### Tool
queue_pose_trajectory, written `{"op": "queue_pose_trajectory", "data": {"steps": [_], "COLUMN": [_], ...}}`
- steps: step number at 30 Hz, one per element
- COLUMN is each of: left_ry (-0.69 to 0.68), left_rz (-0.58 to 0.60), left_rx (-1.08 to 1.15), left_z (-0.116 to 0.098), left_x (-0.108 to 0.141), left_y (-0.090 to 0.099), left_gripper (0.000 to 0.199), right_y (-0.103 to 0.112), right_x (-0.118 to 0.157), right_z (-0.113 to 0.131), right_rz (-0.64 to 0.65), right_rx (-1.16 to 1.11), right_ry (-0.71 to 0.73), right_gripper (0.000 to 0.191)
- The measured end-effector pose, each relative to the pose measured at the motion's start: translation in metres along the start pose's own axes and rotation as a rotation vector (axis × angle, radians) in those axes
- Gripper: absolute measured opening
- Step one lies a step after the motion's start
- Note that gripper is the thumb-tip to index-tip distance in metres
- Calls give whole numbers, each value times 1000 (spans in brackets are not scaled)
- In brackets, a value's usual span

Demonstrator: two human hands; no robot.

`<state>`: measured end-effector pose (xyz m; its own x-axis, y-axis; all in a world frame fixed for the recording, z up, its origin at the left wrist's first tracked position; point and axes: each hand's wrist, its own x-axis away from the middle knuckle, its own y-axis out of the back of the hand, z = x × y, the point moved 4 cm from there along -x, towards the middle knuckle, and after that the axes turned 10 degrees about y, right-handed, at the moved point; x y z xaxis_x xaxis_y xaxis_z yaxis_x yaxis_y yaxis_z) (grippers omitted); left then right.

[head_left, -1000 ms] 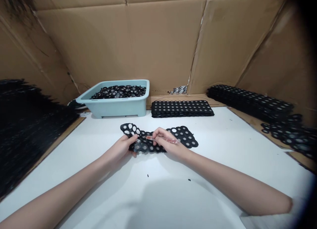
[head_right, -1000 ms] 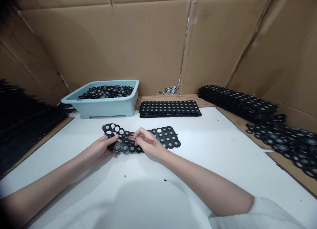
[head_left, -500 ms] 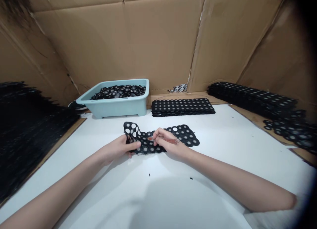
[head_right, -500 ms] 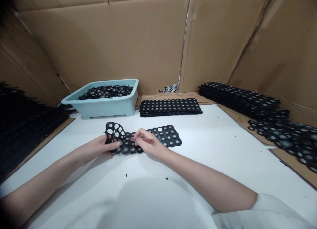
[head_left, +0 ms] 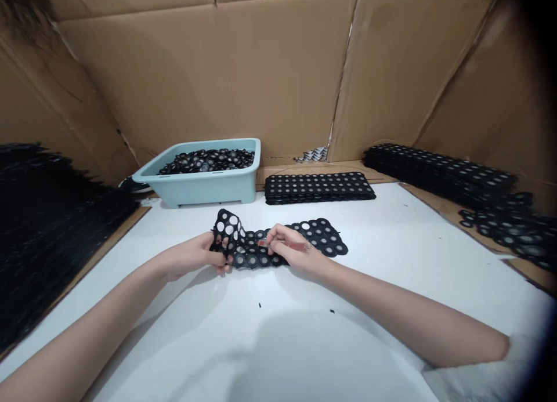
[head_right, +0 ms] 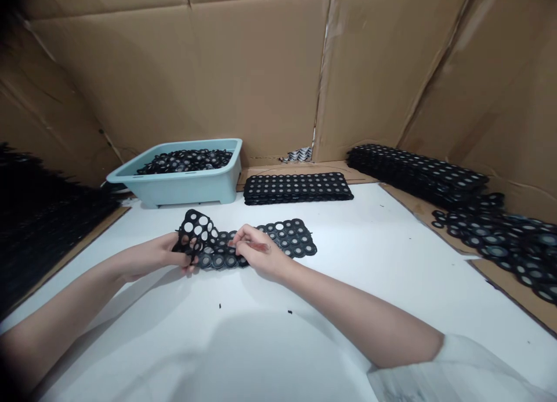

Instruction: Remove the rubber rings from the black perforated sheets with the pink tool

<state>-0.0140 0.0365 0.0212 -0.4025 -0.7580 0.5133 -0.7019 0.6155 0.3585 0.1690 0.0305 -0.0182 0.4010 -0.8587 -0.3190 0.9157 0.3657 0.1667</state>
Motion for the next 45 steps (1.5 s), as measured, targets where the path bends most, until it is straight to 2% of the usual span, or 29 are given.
{"op": "queue_pose_trajectory", "data": {"steps": [1,3,6,8,9,10,12,15,18,22,27,30,35,38,42,45], "left_ry": [12,57,59,-46,-119,-185,-256,-223,-250,-311,-272,-242,-152,-98,-89,-109], "left_rz": [-18,-150,-550,-803,-864,-876,-785,-654,-661,-696,-738,-707,-605,-575,-583,-647], "left_rx": [-41,-109,-159,-259,-337,-423,-579,-693,-761,-754,-801,-793,-593,-552,-577,-606], "left_z": [1,6,11,11,10,10,12,21,24,21,20,21,23,23,19,17], "left_x": [0,-2,-2,-2,-3,-5,-13,-24,-26,-24,-25,-27,-31,-33,-31,-25], "left_y": [2,12,32,39,38,33,18,-2,-12,-12,-10,-9,2,7,1,-10], "left_gripper": [8,24,54,62,61,58,48,39,30,19,29,25,21,20,26,24], "right_y": [0,-1,-3,-6,-7,-8,-8,-7,-8,-10,-10,-10,-11,-11,-12,-15], "right_x": [0,0,2,3,4,4,5,5,5,6,8,8,10,11,14,13], "right_z": [-1,-1,-2,-2,-1,0,1,2,0,1,3,0,-1,0,1,2], "right_rz": [-2,-11,-8,5,7,3,-15,-25,8,58,27,25,62,81,117,104], "right_rx": [-5,-17,-10,13,23,28,26,70,131,144,133,142,149,170,214,221], "right_ry": [-4,4,40,69,85,101,126,145,141,151,151,128,122,131,135,136], "right_gripper": [6,7,6,6,7,9,13,11,5,3,4,5,5,9,9,8]}}
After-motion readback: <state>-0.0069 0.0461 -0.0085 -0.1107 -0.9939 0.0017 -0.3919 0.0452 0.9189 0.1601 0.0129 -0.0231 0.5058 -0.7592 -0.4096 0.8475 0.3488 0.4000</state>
